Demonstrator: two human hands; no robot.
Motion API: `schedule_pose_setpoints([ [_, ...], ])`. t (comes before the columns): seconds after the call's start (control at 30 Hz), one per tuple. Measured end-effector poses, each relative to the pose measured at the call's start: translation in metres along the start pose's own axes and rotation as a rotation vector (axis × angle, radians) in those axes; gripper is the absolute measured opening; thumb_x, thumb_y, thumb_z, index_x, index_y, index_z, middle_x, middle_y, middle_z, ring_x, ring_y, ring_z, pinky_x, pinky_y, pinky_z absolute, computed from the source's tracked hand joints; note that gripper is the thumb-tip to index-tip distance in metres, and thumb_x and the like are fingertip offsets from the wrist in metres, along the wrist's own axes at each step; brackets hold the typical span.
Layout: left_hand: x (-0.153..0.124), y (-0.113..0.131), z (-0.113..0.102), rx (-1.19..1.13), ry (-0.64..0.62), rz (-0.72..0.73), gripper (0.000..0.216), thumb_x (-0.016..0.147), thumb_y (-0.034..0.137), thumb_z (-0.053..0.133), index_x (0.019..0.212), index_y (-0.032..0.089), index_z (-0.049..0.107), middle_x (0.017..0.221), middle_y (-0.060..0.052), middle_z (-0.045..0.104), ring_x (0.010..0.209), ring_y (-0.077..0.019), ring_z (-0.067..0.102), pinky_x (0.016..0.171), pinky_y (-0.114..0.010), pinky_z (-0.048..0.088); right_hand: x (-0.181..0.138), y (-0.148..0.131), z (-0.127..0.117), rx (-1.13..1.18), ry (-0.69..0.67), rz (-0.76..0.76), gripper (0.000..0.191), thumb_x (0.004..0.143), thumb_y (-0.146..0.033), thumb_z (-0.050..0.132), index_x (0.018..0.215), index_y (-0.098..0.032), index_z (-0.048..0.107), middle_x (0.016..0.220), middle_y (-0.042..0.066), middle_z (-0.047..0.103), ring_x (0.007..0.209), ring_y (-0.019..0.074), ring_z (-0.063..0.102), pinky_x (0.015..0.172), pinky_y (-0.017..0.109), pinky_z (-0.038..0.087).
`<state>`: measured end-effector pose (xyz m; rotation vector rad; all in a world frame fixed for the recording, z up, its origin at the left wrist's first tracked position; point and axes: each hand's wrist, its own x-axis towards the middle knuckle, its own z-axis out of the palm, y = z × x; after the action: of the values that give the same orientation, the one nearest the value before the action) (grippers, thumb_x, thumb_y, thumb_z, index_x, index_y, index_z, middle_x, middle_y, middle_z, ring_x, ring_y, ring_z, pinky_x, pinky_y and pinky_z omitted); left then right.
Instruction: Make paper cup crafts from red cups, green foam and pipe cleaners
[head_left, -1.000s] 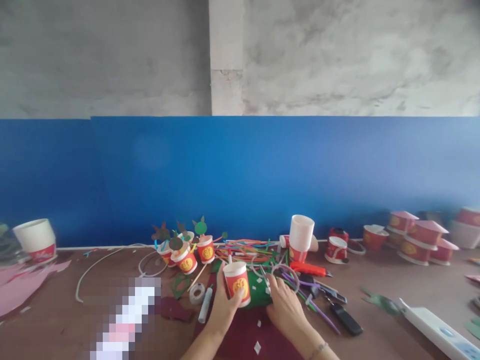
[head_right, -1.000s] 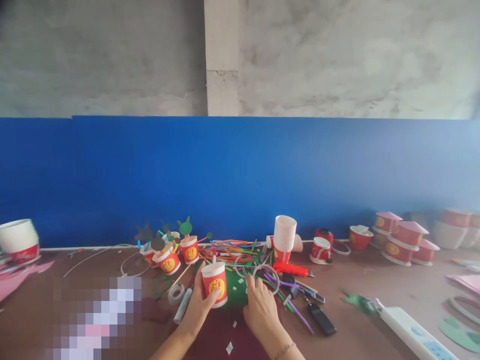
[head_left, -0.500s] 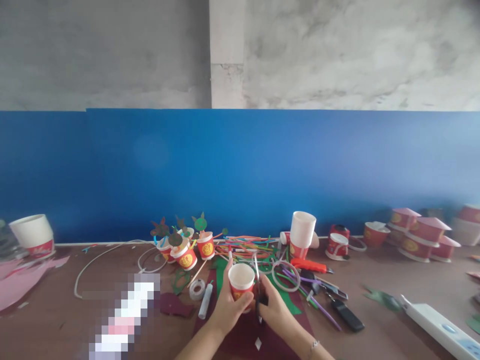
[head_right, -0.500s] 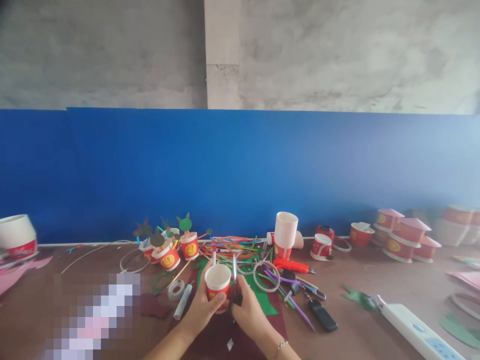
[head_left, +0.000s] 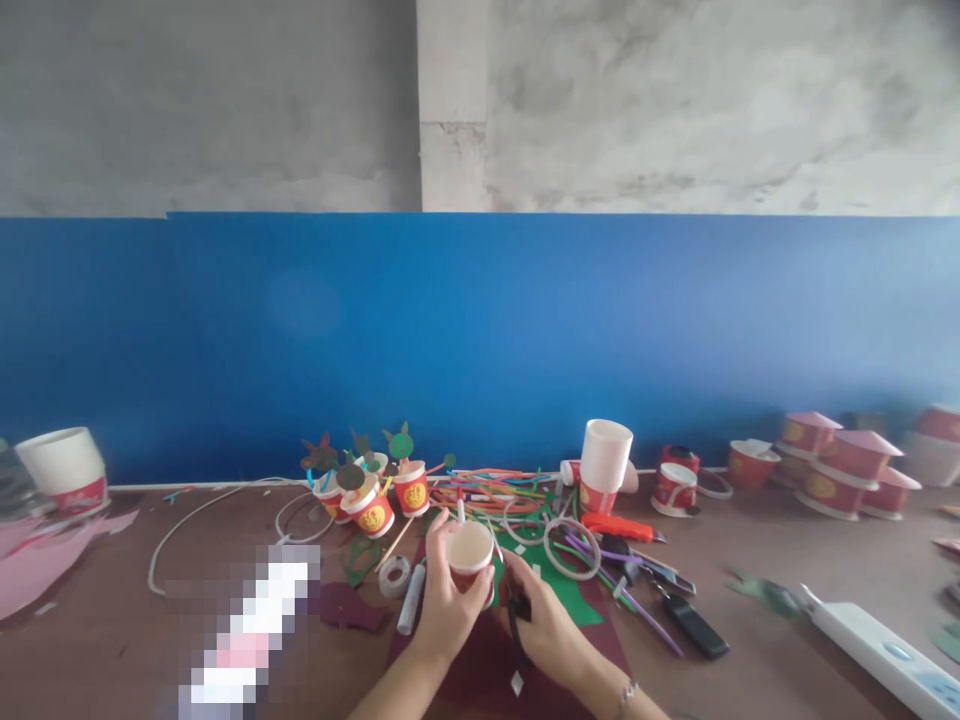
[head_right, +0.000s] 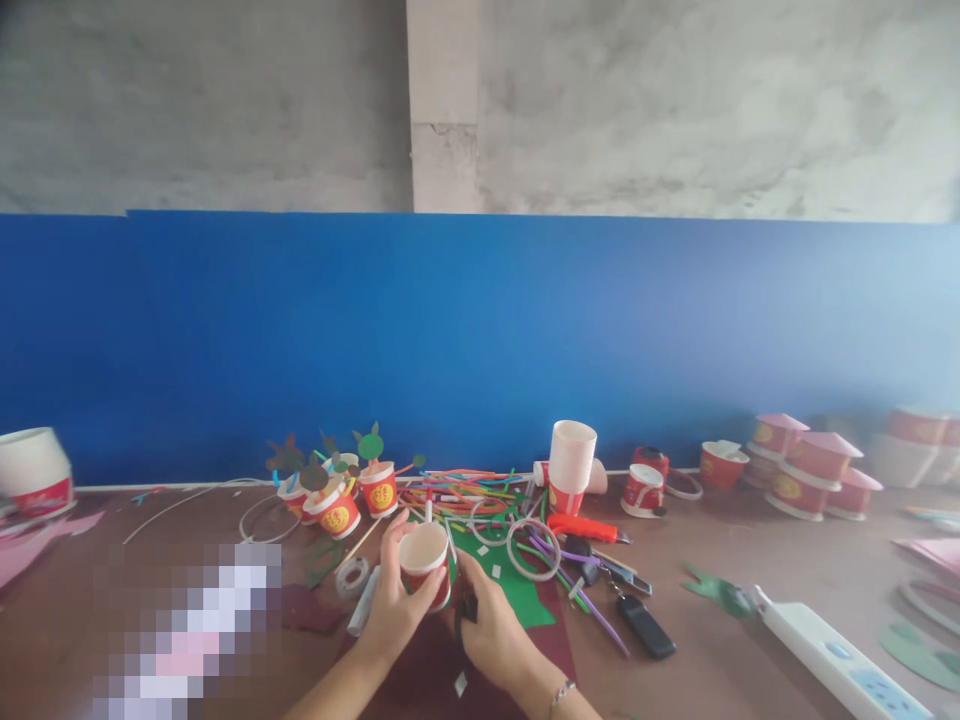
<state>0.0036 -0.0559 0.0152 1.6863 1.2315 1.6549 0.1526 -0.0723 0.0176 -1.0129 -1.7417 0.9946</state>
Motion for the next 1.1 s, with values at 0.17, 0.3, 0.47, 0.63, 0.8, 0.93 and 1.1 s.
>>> schedule_pose_setpoints([
  [0.17, 0.002, -0.005, -0.005, 0.107, 0.002, 0.112, 0.013, 0.083, 0.026, 0.053, 0.074, 0.019, 0.057, 0.137, -0.013, 0.041, 0.126, -0.0302, 0.043, 0.092, -0.042, 0.046, -0.003, -0.014, -0.004, 0.022, 0.005, 0.075, 0.076, 0.066, -0.012, 0.054, 0.138, -0.019, 0.032, 0.071, -0.005, 0.042, 0.060, 0.0108, 0.039, 0.056, 0.022, 0.035],
  [0.3, 0.005, -0.008, -0.007, 0.125, -0.002, 0.099, 0.016, 0.086, 0.029, 0.049, 0.078, 0.019, 0.058, 0.138, -0.012, 0.040, 0.123, -0.0278, 0.045, 0.093, -0.041, 0.046, -0.004, -0.018, -0.013, -0.019, -0.082, 0.084, 0.071, 0.065, -0.010, 0.054, 0.134, -0.021, 0.040, 0.066, -0.007, 0.036, 0.059, 0.0098, 0.033, 0.055, 0.022, 0.030],
  [0.47, 0.007, -0.015, -0.007, 0.152, 0.009, 0.088, 0.018, 0.090, 0.031, 0.044, 0.088, 0.020, 0.058, 0.133, -0.013, 0.044, 0.121, -0.0263, 0.046, 0.094, -0.041, 0.045, -0.006, -0.013, -0.016, -0.060, -0.106, 0.103, 0.071, 0.063, -0.008, 0.053, 0.132, -0.022, 0.046, 0.064, -0.008, 0.035, 0.057, 0.0088, 0.030, 0.051, 0.020, 0.026],
  [0.63, 0.007, -0.023, -0.007, 0.169, 0.030, 0.093, 0.018, 0.091, 0.031, 0.041, 0.094, 0.019, 0.054, 0.132, -0.015, 0.044, 0.117, -0.0248, 0.050, 0.093, -0.040, 0.045, -0.006, -0.013, -0.018, -0.131, -0.126, 0.147, 0.071, 0.059, -0.007, 0.052, 0.129, -0.021, 0.051, 0.060, -0.009, 0.034, 0.054, 0.0082, 0.030, 0.049, 0.019, 0.026],
  [0.8, 0.006, -0.023, -0.006, 0.169, 0.037, 0.113, 0.016, 0.091, 0.028, 0.041, 0.092, 0.020, 0.053, 0.134, -0.015, 0.042, 0.118, -0.0244, 0.048, 0.093, -0.039, 0.045, -0.005, -0.015, -0.019, -0.114, -0.141, 0.183, 0.070, 0.058, -0.008, 0.053, 0.128, -0.019, 0.053, 0.057, -0.009, 0.032, 0.052, 0.0083, 0.028, 0.048, 0.020, 0.025],
  [0.93, 0.006, -0.022, -0.005, 0.176, 0.032, 0.122, 0.015, 0.091, 0.028, 0.041, 0.093, 0.020, 0.054, 0.135, -0.014, 0.043, 0.118, -0.0243, 0.049, 0.094, -0.040, 0.045, -0.004, -0.017, -0.016, -0.033, -0.137, 0.208, 0.069, 0.058, -0.009, 0.054, 0.126, -0.019, 0.054, 0.057, -0.009, 0.033, 0.052, 0.0083, 0.027, 0.048, 0.020, 0.025],
  [1.1, 0.006, -0.024, -0.006, 0.187, 0.021, 0.149, 0.016, 0.091, 0.027, 0.041, 0.092, 0.020, 0.054, 0.136, -0.014, 0.043, 0.121, -0.0258, 0.048, 0.094, -0.041, 0.045, -0.004, -0.022, -0.016, 0.178, -0.157, 0.291, 0.066, 0.057, -0.009, 0.057, 0.122, -0.020, 0.057, 0.056, -0.009, 0.034, 0.052, 0.0074, 0.029, 0.048, 0.019, 0.024],
])
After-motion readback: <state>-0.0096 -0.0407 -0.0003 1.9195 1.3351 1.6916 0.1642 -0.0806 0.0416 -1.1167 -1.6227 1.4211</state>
